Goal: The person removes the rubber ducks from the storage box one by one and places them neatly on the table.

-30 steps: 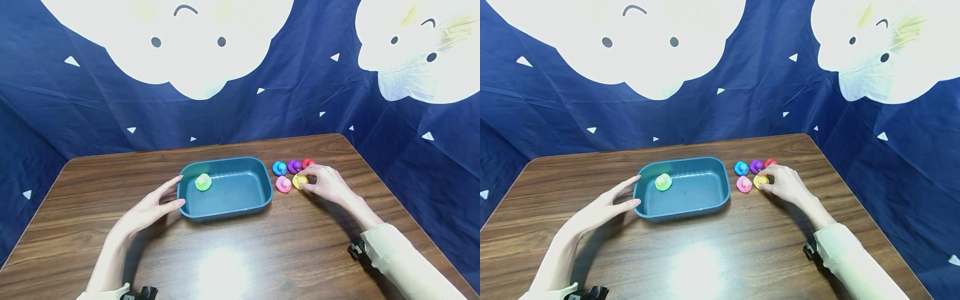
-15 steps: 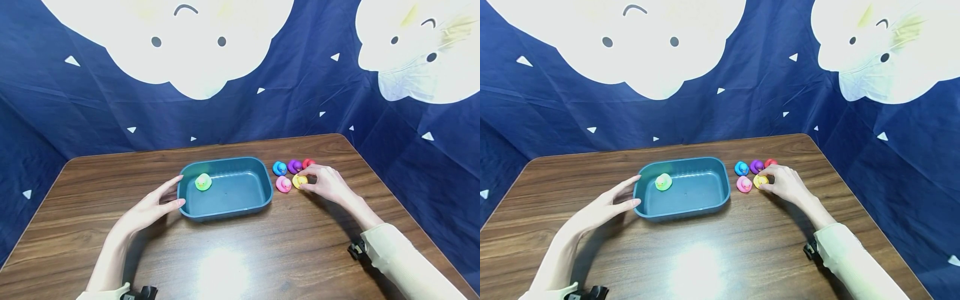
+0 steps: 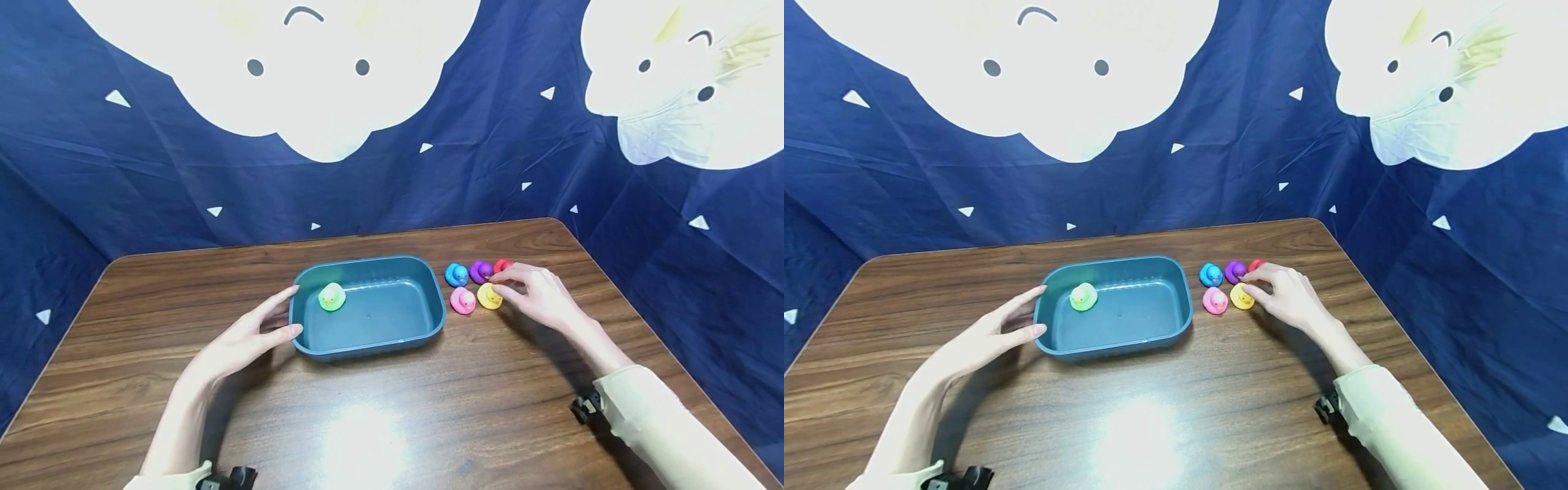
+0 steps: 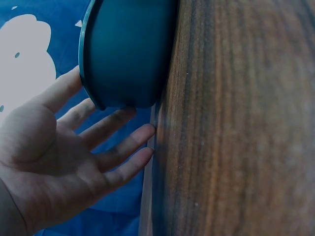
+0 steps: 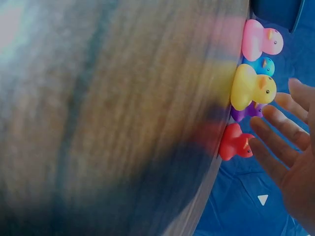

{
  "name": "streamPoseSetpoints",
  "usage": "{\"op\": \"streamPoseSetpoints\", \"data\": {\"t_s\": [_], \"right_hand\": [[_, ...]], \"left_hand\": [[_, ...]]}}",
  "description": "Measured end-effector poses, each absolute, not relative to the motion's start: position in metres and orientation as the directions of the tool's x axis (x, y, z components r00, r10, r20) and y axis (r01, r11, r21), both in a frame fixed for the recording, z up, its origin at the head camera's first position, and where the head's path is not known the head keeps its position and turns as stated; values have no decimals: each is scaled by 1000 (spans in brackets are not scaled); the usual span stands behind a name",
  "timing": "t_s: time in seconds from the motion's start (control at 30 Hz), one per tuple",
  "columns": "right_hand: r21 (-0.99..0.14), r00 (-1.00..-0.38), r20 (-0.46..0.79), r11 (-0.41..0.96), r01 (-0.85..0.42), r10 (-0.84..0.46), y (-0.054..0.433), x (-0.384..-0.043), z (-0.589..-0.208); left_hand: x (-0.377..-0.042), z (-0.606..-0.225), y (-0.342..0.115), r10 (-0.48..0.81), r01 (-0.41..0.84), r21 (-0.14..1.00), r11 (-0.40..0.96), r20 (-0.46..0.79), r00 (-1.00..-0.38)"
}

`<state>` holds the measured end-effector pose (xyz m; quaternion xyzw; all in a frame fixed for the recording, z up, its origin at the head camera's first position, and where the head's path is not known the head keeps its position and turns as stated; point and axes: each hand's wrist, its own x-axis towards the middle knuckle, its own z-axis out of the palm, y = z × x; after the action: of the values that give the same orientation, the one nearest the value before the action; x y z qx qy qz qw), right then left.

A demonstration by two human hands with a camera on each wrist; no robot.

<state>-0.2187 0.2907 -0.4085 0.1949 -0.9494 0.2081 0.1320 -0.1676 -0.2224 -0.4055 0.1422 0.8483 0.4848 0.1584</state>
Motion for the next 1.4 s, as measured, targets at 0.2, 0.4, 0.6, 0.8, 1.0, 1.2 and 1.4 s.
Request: {"op": "streamPoseSetpoints", "data": {"t_s": [0.2,0.4,0.6,0.8,1.0,1.2,1.4], "right_hand": [[-315,-845,425,822,-474,-325,292,-221,-405],[-329,-807,489,786,-524,-333,286,-223,-398],[-366,-762,540,715,-595,-358,274,-225,-394],[-402,-734,557,647,-647,-388,261,-226,-393],[-406,-720,560,621,-670,-410,248,-228,-391],[-406,-707,559,601,-688,-432,233,-231,-387],[-416,-705,550,585,-696,-447,218,-234,-383]], "left_hand": [[-168,-405,-223,395,85,866,492,-136,-909],[-167,-405,-222,399,85,872,483,-132,-907],[-167,-406,-222,402,86,876,474,-128,-907],[-168,-408,-222,392,83,868,490,-134,-910],[-168,-408,-223,389,82,864,497,-138,-911],[-168,-408,-222,381,69,865,498,-147,-913],[-168,-406,-222,378,70,858,509,-150,-914]]}}
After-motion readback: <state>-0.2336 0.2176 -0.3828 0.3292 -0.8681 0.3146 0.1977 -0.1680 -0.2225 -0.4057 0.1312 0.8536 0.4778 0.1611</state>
